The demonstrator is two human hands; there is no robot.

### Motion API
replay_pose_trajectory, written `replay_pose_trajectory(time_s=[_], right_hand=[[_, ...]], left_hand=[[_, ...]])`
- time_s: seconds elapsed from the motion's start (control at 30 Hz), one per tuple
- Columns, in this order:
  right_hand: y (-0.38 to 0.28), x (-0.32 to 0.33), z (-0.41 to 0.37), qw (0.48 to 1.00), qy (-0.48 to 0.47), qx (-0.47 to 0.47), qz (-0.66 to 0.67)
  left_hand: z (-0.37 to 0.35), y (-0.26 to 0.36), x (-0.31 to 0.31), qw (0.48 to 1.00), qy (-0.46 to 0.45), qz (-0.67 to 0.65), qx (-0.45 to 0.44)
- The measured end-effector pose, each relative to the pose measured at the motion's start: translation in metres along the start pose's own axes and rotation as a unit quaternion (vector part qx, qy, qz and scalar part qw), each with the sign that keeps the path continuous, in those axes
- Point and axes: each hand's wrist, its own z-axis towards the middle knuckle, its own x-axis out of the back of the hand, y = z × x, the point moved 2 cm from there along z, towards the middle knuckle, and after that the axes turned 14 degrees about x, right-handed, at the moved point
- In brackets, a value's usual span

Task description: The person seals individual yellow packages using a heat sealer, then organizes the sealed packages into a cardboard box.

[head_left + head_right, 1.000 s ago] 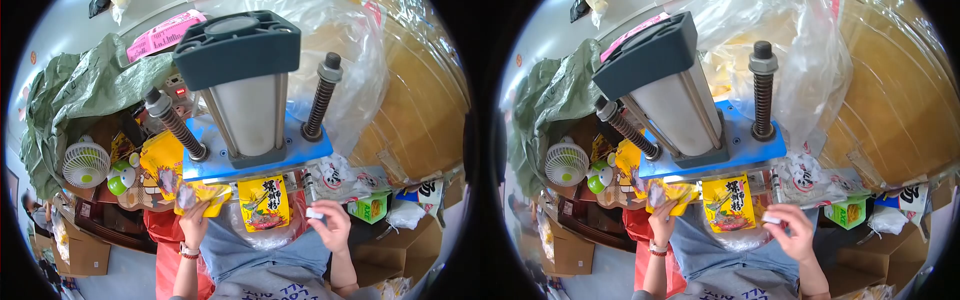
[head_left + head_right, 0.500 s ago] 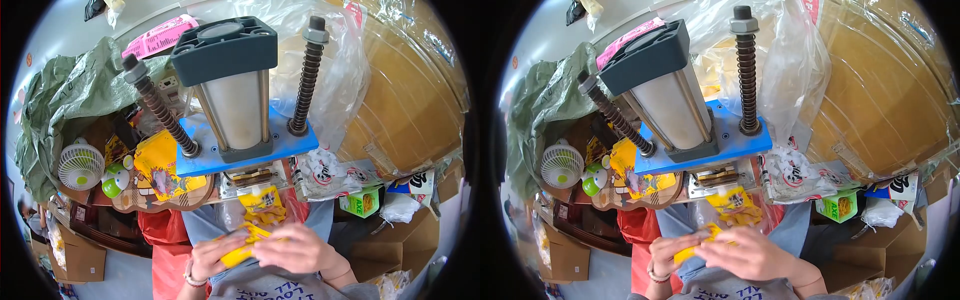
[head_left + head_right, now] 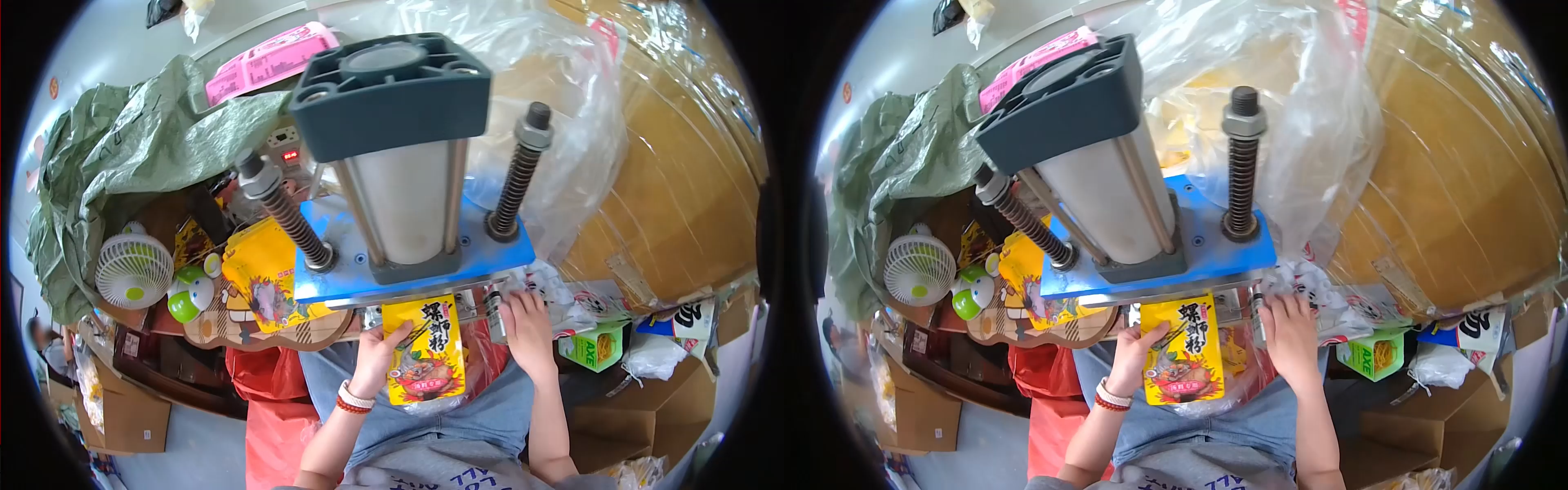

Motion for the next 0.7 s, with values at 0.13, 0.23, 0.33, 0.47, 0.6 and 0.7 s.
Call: replay_pose_trajectory(time_s=[0.13,0.23,0.33,0.47,0.6,0.7], right_hand=[[-0.016,0.016,-0.018,0.999,-0.026,-0.005,-0.032],[0.001,0.014,-0.024,0.991,-0.014,-0.051,0.121],[0.011,0.01,-0.022,0.96,0.021,-0.124,0.251],[-0.033,0.045,-0.015,0.912,0.135,-0.108,0.372],[-0.095,0.079,-0.002,0.942,0.148,0.192,0.232],[-0.117,0.046,0.005,0.943,0.066,0.286,0.155]], left_hand=[[-0.012,0.047,0.043,0.808,0.288,0.449,-0.251],[-0.009,0.049,0.101,0.576,0.362,0.691,-0.244],[-0.024,0.031,0.115,0.588,0.269,0.701,-0.3],[-0.062,0.028,0.106,0.788,0.271,0.47,-0.293],[-0.105,0.035,0.052,0.719,0.247,0.483,-0.435],[-0.127,0.032,0.022,0.647,0.212,0.531,-0.504]])
